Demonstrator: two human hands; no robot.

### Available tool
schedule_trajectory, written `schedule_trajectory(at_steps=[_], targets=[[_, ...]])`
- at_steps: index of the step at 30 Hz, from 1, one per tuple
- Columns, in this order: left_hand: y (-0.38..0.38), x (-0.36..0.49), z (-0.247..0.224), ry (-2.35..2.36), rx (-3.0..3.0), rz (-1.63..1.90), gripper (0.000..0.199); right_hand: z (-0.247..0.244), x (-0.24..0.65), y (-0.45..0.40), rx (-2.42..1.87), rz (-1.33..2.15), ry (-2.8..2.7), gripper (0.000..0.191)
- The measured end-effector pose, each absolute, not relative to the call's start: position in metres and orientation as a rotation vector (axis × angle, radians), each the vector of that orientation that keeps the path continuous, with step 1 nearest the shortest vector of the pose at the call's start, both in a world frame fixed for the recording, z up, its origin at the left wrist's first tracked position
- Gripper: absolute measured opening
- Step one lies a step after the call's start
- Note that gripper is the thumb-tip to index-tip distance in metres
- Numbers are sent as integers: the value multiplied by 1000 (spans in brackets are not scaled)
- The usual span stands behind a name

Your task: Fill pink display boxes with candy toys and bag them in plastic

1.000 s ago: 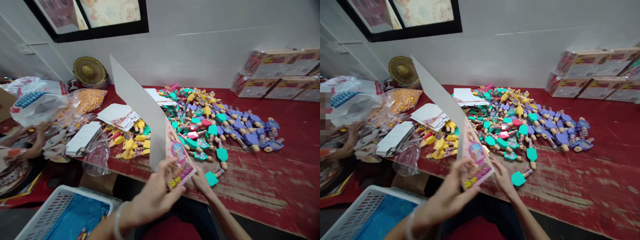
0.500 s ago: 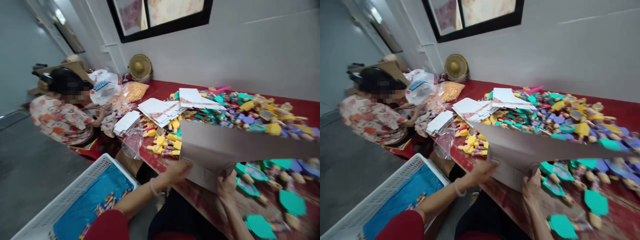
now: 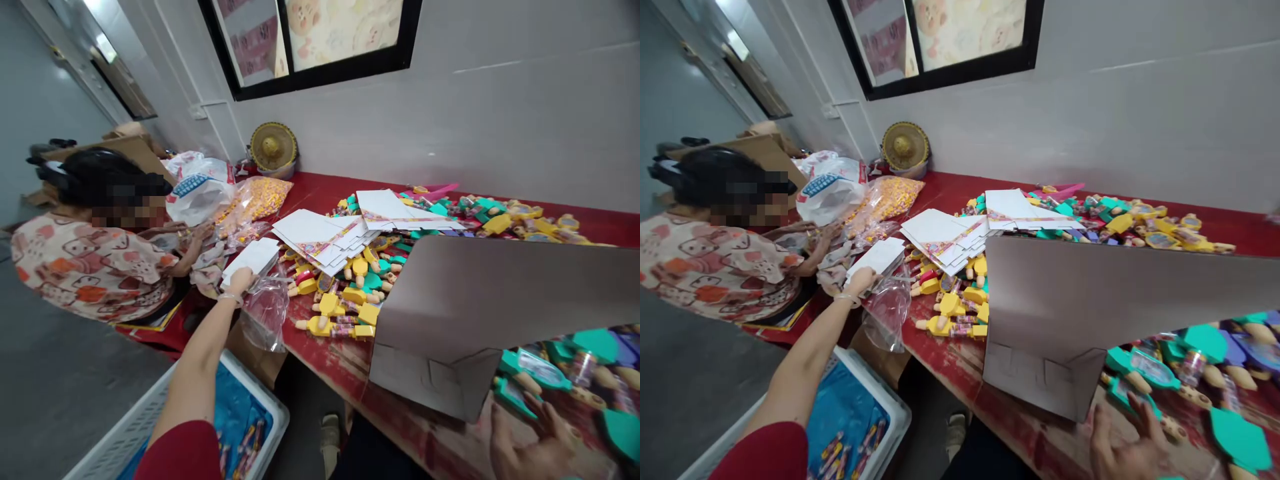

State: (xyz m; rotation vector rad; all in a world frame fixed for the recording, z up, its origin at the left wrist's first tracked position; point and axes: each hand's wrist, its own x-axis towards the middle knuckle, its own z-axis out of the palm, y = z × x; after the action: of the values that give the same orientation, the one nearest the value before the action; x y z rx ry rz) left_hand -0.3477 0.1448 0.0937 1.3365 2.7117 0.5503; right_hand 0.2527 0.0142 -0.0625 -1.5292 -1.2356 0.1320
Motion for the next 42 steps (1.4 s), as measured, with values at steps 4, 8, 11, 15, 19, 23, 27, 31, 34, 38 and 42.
schedule_trajectory(at_steps=[4, 8, 11, 15, 19, 23, 27, 31, 34, 38, 42], targets=[[86, -322, 118, 2802, 1387, 869, 40, -44, 220, -14, -1404, 171, -1402, 45], [-26, -223, 98, 2388, 1367, 1591, 32, 1, 147, -28, -1221, 899, -1478, 42], [-87, -134, 67, 1966, 1279, 1470, 23, 41, 102, -33, -987, 1311, -1307, 63], [-92, -47, 58, 1800, 1104, 1425, 54, 72, 99, -39, -950, 1435, -965, 66], [-69, 6, 66, 1379, 1049, 1139, 58, 73, 143, -41, -868, 1694, -722, 66], [-62, 34, 60, 1268, 1164, 918, 67, 57, 181, -43, -814, 1836, -617, 67], [-55, 39, 47, 1200, 1311, 709, 69, 40, 198, -44, -831, 1731, -634, 65], [-42, 32, 57, 1498, 1662, 914, 62, 34, 221, -38, -1084, 1482, -961, 60], [-29, 26, 82, 1672, 1881, 1091, 90, 39, 245, -29, -1276, 1325, -1474, 56], [-15, 26, 95, 1259, 1633, 703, 57, 49, 274, -23, -1304, 1039, -1667, 57], [-18, 25, 70, 1360, 1202, 1017, 59, 45, 283, -32, -1516, 599, -1205, 76]])
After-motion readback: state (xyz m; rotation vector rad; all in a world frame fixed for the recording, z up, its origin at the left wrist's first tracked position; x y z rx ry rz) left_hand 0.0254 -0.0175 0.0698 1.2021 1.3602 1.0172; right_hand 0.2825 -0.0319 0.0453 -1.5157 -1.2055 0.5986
